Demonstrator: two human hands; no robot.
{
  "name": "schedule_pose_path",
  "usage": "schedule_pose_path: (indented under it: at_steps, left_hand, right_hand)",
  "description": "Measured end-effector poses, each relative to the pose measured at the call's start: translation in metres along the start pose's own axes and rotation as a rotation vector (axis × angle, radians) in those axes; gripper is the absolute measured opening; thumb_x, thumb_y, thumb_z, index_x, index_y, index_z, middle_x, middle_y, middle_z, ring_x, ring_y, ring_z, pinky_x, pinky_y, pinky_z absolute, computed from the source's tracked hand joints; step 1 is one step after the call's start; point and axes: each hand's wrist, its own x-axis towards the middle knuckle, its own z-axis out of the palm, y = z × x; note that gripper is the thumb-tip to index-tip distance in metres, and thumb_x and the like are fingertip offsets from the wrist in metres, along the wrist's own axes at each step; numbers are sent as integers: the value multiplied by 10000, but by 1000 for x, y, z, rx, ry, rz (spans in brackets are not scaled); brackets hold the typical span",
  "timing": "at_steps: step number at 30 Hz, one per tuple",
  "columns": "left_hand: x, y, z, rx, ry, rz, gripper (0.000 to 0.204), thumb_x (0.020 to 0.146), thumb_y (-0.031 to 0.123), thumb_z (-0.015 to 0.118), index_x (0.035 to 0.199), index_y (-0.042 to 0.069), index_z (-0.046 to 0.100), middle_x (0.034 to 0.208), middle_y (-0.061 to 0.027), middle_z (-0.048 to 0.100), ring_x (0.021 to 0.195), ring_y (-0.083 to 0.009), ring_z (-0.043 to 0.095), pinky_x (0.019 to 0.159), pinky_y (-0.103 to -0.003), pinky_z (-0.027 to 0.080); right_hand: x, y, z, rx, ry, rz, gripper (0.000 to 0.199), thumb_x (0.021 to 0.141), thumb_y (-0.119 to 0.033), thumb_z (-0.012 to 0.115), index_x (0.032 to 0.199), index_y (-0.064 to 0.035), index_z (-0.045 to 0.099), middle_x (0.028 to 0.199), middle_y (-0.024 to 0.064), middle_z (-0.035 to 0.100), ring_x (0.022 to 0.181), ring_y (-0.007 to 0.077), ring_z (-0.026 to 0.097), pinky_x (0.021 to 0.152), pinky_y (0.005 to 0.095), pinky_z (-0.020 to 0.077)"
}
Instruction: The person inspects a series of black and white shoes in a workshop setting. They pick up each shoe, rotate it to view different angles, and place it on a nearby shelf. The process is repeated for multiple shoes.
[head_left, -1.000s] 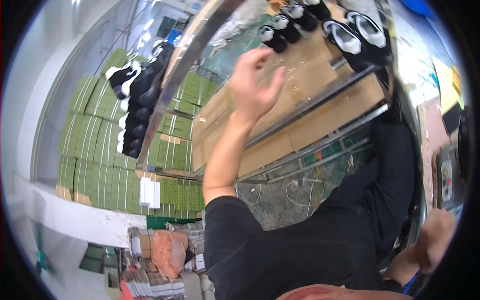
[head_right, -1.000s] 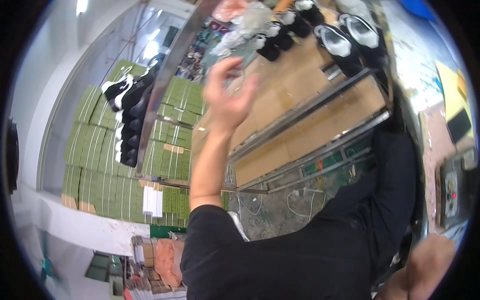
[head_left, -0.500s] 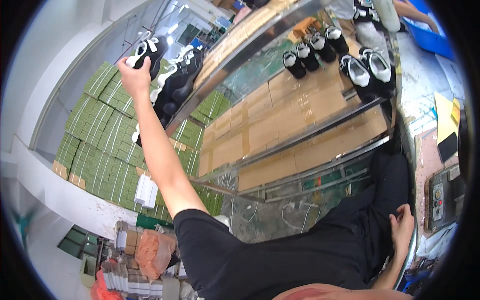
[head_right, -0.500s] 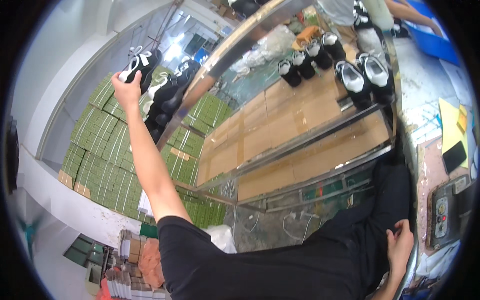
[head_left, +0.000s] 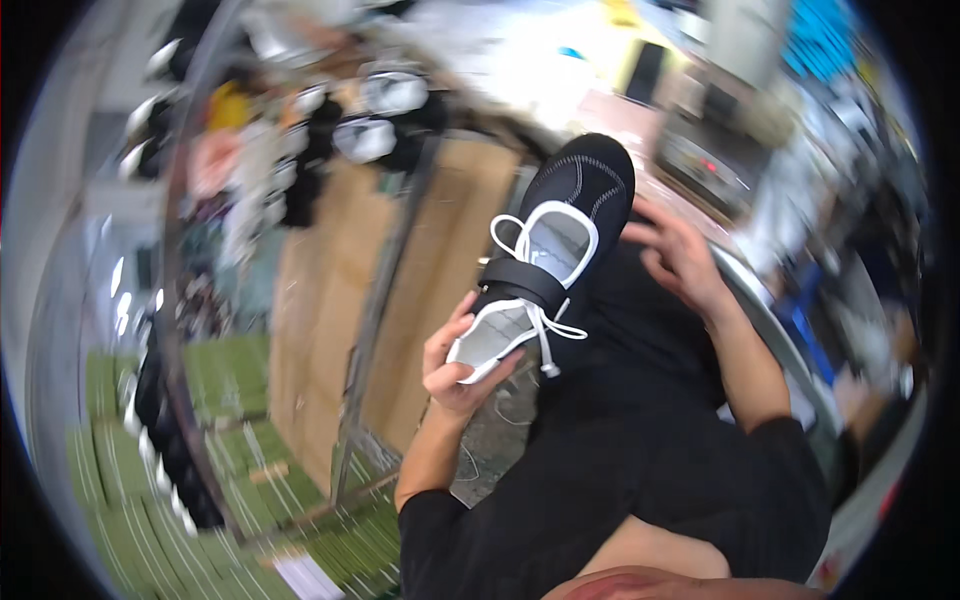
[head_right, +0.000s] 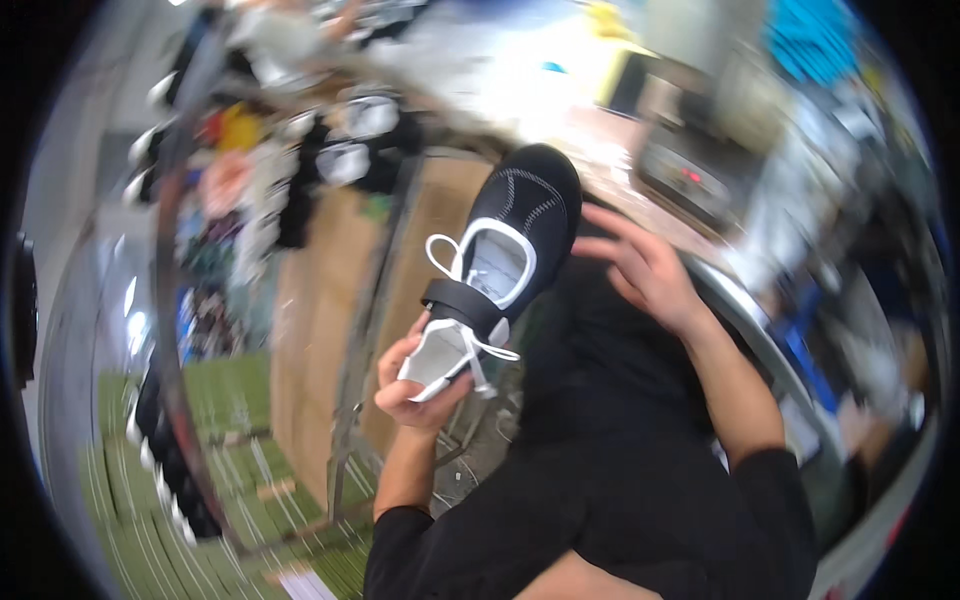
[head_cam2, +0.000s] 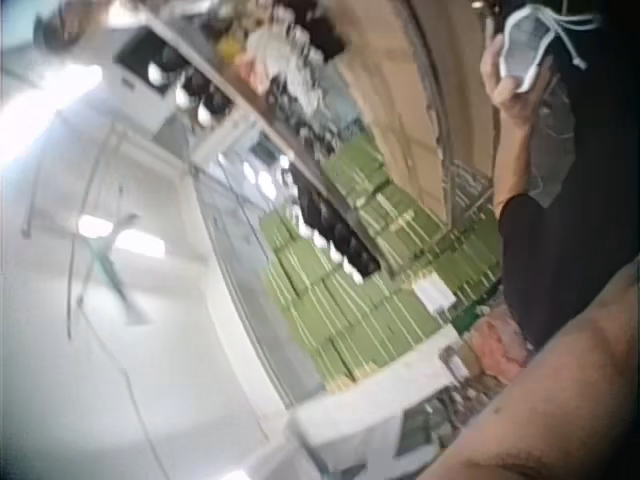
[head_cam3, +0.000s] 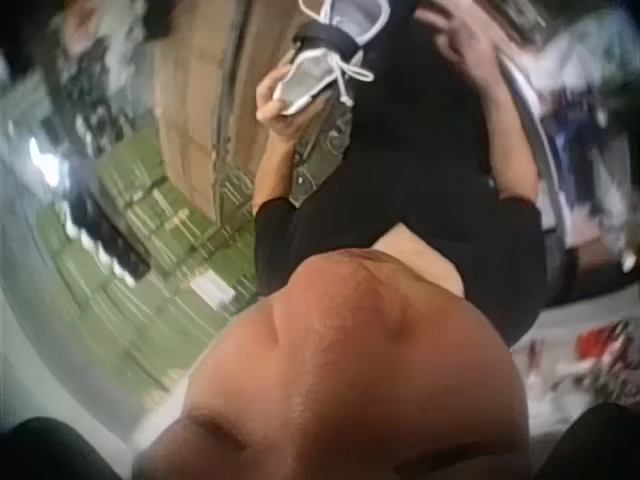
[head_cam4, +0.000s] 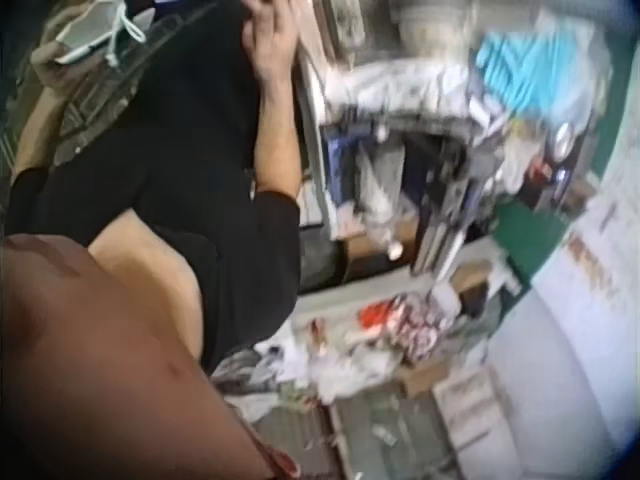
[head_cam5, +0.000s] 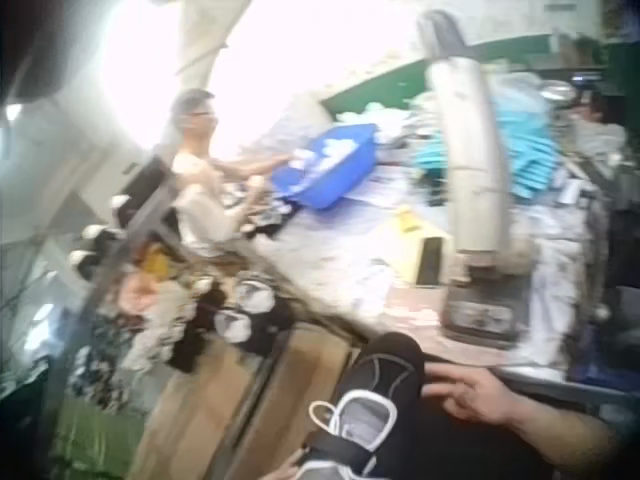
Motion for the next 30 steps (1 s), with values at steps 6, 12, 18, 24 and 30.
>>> schedule_pose_path:
  at_steps: [6, 12, 18, 24, 30]
  left_hand:
    - [-41, -22, 127, -82, -193, -243, 640, 634, 114, 950, 1052, 92, 466, 1285, -233, 493, 1239, -429, 547, 1038, -558, 474]
    - [-35, -20, 147, -236, -41, -526, 601, 868, 319, 758, 1280, -12, 471, 1208, -180, 552, 1096, -290, 554, 998, -425, 424]
    - [27, -6, 161, -477, -203, -967, 725, 916, 129, 724, 1487, 11, 293, 984, -124, 690, 955, -135, 636, 868, -282, 495]
    - [48, -8, 179, -855, -35, -1095, 725, 895, 29, 730, 1474, -1, 296, 1015, -157, 705, 904, -115, 654, 816, -245, 505]
    - [50, -12, 170, -798, 5, -859, 452, 965, 18, 627, 1377, -34, 451, 1040, -157, 719, 904, -149, 681, 843, -268, 523]
  right_hand:
    - [-49, -14, -49, 72, 301, 17, 439, 1022, -432, 500, 1076, -24, 652, 883, -28, 641, 617, 35, 501, 469, 210, 317]
    - [-70, -8, -35, -88, 593, -75, 494, 1026, -336, 520, 1307, 65, 582, 1070, 43, 661, 925, 73, 581, 791, 223, 453]
    - [-68, -3, -28, -272, 721, -147, 463, 1006, -364, 557, 1233, 34, 627, 800, -69, 527, 654, 6, 397, 560, 192, 286]
    - [-63, -8, -26, -272, 740, -230, 466, 1009, -383, 553, 1227, 20, 635, 765, -79, 522, 603, 0, 360, 504, 190, 234]
    - [-61, -24, -29, -148, 874, -156, 484, 1003, -476, 471, 1026, -19, 629, 740, 28, 638, 407, 55, 375, 368, 206, 254]
